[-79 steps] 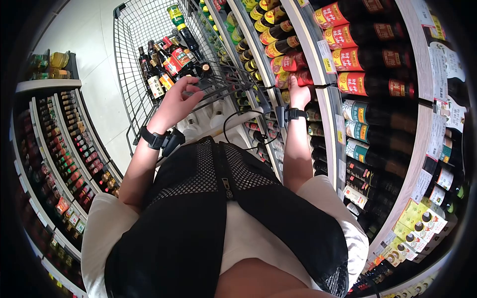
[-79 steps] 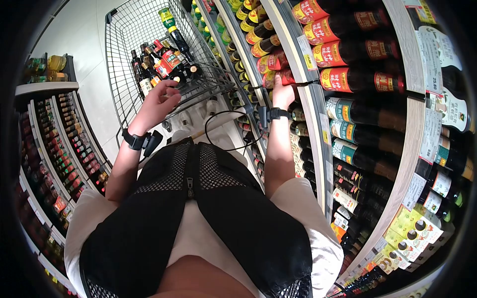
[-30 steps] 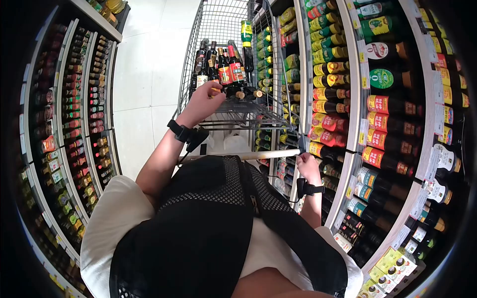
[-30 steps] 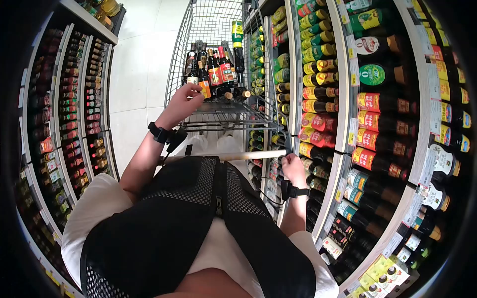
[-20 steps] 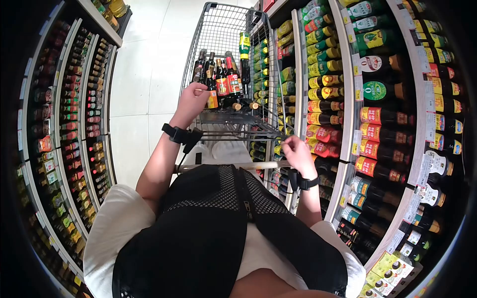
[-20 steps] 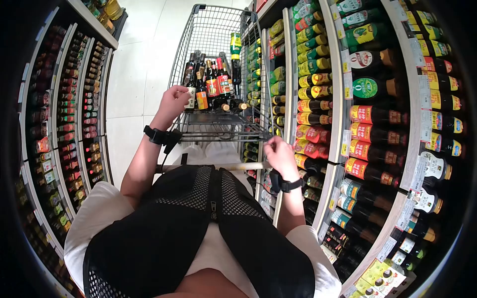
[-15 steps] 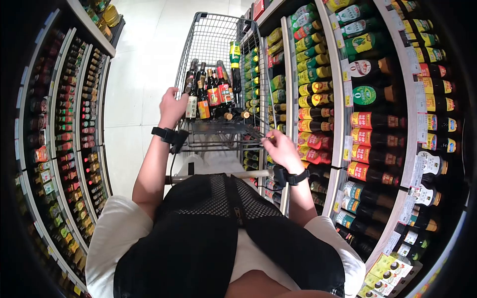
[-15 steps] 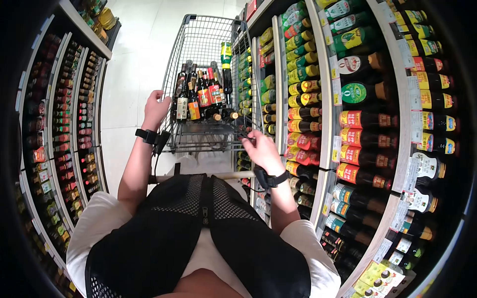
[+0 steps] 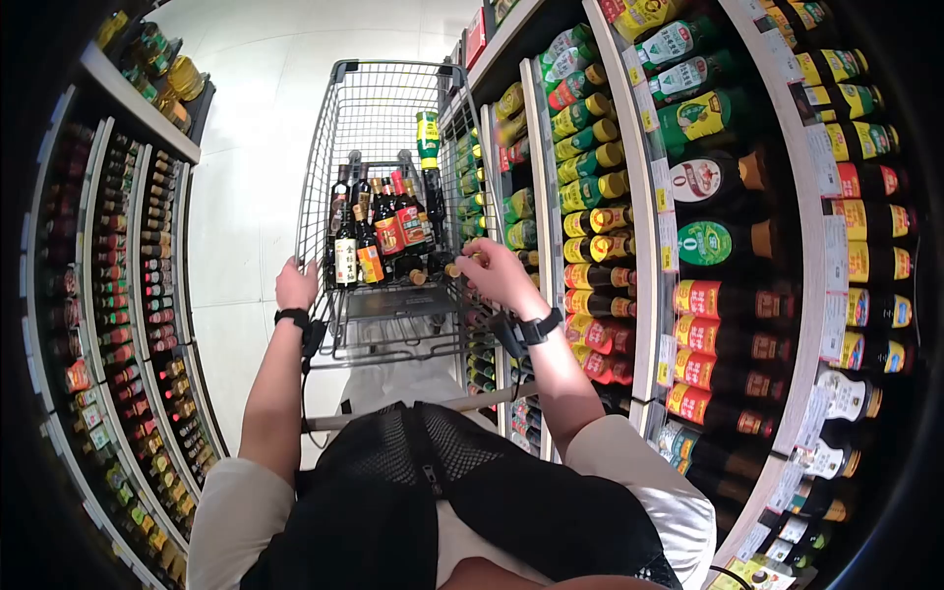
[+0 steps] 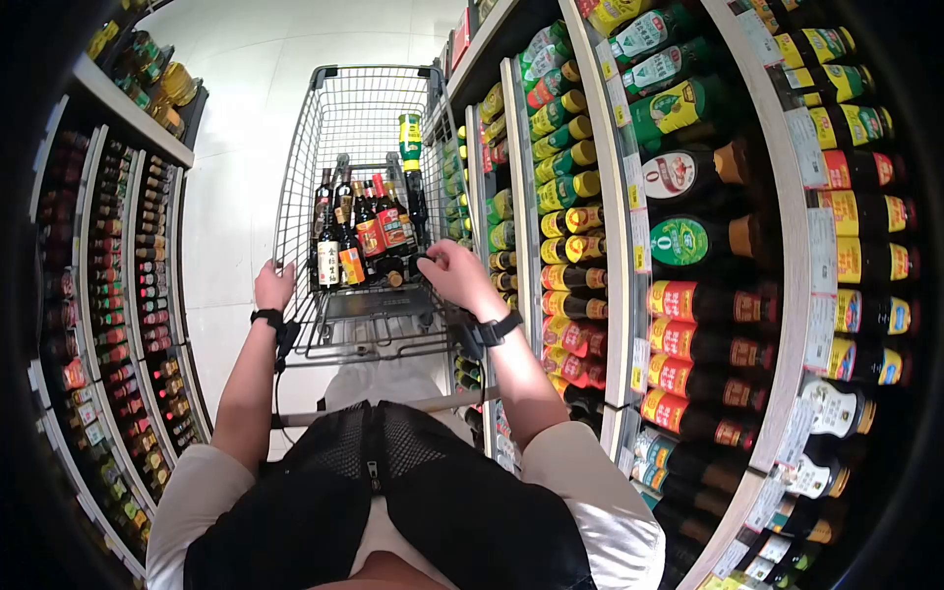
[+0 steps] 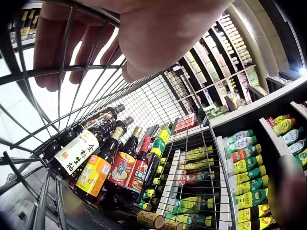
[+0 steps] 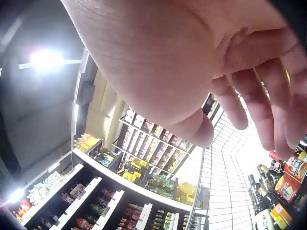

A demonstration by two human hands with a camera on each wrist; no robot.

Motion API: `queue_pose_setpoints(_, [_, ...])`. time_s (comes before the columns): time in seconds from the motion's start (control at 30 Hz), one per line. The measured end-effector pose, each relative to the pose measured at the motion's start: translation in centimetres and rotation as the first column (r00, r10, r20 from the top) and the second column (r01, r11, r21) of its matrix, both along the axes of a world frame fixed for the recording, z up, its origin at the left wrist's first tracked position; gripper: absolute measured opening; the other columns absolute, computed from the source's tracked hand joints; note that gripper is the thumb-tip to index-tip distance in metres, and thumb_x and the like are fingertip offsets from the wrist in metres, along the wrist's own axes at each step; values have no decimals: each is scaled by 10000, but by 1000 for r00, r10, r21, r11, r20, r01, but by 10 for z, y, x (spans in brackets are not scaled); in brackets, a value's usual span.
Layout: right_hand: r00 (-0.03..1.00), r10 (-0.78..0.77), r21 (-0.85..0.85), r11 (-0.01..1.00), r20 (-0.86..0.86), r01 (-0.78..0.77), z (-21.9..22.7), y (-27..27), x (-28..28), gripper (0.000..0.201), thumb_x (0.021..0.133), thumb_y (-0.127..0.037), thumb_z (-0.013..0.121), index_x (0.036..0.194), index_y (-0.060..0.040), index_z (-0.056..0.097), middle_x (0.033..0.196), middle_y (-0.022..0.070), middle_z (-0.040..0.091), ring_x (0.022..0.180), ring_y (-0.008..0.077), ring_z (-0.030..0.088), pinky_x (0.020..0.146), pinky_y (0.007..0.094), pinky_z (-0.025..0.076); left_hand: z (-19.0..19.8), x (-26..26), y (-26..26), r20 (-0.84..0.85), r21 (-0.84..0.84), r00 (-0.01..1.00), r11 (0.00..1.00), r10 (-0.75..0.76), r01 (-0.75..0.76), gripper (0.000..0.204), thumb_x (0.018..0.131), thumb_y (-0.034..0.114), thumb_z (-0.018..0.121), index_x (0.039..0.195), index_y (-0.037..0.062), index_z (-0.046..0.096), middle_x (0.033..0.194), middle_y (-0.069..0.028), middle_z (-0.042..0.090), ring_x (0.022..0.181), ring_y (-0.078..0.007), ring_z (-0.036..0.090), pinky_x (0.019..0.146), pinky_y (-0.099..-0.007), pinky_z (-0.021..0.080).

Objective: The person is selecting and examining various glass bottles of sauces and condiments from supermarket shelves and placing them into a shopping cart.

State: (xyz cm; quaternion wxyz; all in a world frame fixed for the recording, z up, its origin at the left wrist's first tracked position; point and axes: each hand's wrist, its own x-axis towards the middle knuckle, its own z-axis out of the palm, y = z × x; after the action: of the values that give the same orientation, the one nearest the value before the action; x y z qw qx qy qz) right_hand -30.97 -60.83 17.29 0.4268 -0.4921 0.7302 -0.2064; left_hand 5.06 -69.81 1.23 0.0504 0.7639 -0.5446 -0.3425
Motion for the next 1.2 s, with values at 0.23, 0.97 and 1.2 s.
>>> queue_pose_setpoints(0.23, [943, -150, 61, 988, 297, 138, -20, -97, -18, 274, 897, -233, 730, 1003, 12, 668, 678, 23, 626, 632, 113, 636, 578, 275, 484, 1, -11, -16, 61, -113, 998, 994, -1, 8, 385, 918, 370, 699, 1072, 17, 691, 886, -230, 744, 890, -400, 725, 803, -464, 567])
queue_pose_setpoints(0.97, [935, -237, -11, 970, -266, 243, -330, -336, -80, 460, 767, -250, 735, 1123, 18, 619, 1091, 281, 707, 1052, 440, 681, 932, 493, 541, 13, -40, -60, -9, -66, 993, 991, 120, -120, 350, 930, 300, 701, 1075, -18, 695, 859, -245, 746, 811, -386, 746, 740, -429, 583])
queue_pose_setpoints(1.2, [913, -148, 158, 962, -381, 222, -397, -395, -89, 696, 810, -257, 735, 1375, -69, 376, 1250, 270, 638, 1147, 433, 651, 989, 510, 525, 18, -46, -64, -44, -48, 982, 982, 181, -183, 311, 940, 240, 704, 1069, -43, 687, 810, -241, 744, 731, -331, 760, 651, -377, 585])
